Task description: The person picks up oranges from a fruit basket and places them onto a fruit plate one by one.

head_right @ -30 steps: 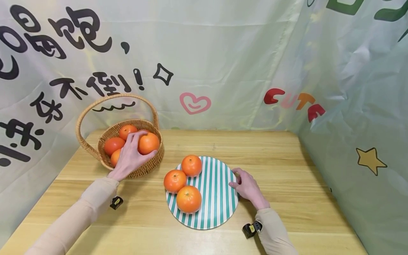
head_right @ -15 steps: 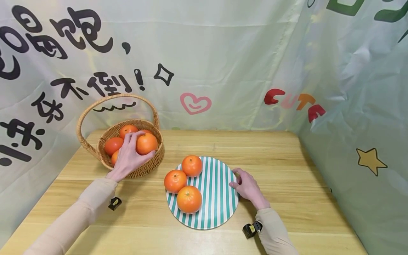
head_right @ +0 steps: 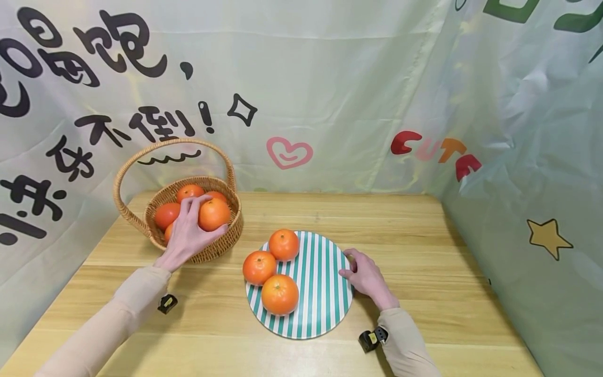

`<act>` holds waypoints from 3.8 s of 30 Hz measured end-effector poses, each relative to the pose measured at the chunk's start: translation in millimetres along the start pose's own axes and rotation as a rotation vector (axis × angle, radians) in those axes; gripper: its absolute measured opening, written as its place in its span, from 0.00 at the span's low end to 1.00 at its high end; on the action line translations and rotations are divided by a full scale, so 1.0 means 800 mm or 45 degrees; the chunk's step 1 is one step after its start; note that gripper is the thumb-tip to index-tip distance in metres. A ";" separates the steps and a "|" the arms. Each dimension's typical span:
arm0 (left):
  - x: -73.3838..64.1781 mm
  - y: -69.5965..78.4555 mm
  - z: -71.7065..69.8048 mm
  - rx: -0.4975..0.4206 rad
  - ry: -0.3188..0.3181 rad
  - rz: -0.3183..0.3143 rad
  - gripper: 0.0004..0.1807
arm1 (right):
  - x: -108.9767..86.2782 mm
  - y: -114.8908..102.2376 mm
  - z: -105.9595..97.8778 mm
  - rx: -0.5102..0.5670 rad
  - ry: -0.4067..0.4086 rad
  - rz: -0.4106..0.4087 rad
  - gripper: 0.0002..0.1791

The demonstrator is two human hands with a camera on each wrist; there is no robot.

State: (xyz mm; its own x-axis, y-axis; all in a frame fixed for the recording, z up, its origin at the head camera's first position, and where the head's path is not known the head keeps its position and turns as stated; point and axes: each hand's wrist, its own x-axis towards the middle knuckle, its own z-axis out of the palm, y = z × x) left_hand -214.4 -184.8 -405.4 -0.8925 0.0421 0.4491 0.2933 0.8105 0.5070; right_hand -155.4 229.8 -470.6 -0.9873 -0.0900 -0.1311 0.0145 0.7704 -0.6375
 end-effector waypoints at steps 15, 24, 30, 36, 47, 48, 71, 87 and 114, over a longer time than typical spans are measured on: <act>-0.004 -0.002 0.000 -0.010 0.077 0.053 0.40 | 0.000 -0.001 -0.001 0.000 0.008 -0.019 0.28; -0.006 0.003 0.001 -0.028 0.092 0.079 0.39 | -0.002 -0.001 -0.001 0.007 0.007 -0.018 0.28; -0.007 0.005 0.002 -0.038 0.087 0.092 0.39 | -0.002 0.000 -0.001 0.004 0.014 -0.025 0.28; -0.007 0.006 0.002 -0.048 0.095 0.104 0.39 | -0.002 0.000 -0.001 0.007 0.012 -0.022 0.28; -0.011 0.015 0.005 -0.073 0.068 0.131 0.39 | -0.001 0.001 -0.001 -0.001 0.016 -0.035 0.28; -0.011 0.016 0.005 -0.073 0.065 0.133 0.39 | -0.001 0.001 -0.001 0.002 0.015 -0.032 0.28; -0.010 0.022 0.010 -0.115 0.071 0.179 0.39 | 0.001 0.002 -0.001 0.009 0.012 -0.050 0.28; -0.013 0.037 0.009 -0.126 0.099 0.243 0.41 | -0.001 0.000 -0.003 0.000 0.006 -0.040 0.27; -0.026 0.083 0.009 -0.239 0.040 0.293 0.39 | -0.001 0.001 -0.001 -0.002 0.006 -0.023 0.29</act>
State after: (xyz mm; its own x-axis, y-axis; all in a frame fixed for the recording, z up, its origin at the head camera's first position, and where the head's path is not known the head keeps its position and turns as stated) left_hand -179.0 -127.7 -386.3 -0.7850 0.1917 0.5891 0.5474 0.6597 0.5149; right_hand -155.2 231.1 -470.1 -0.9881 -0.1008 -0.1160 -0.0035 0.7695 -0.6387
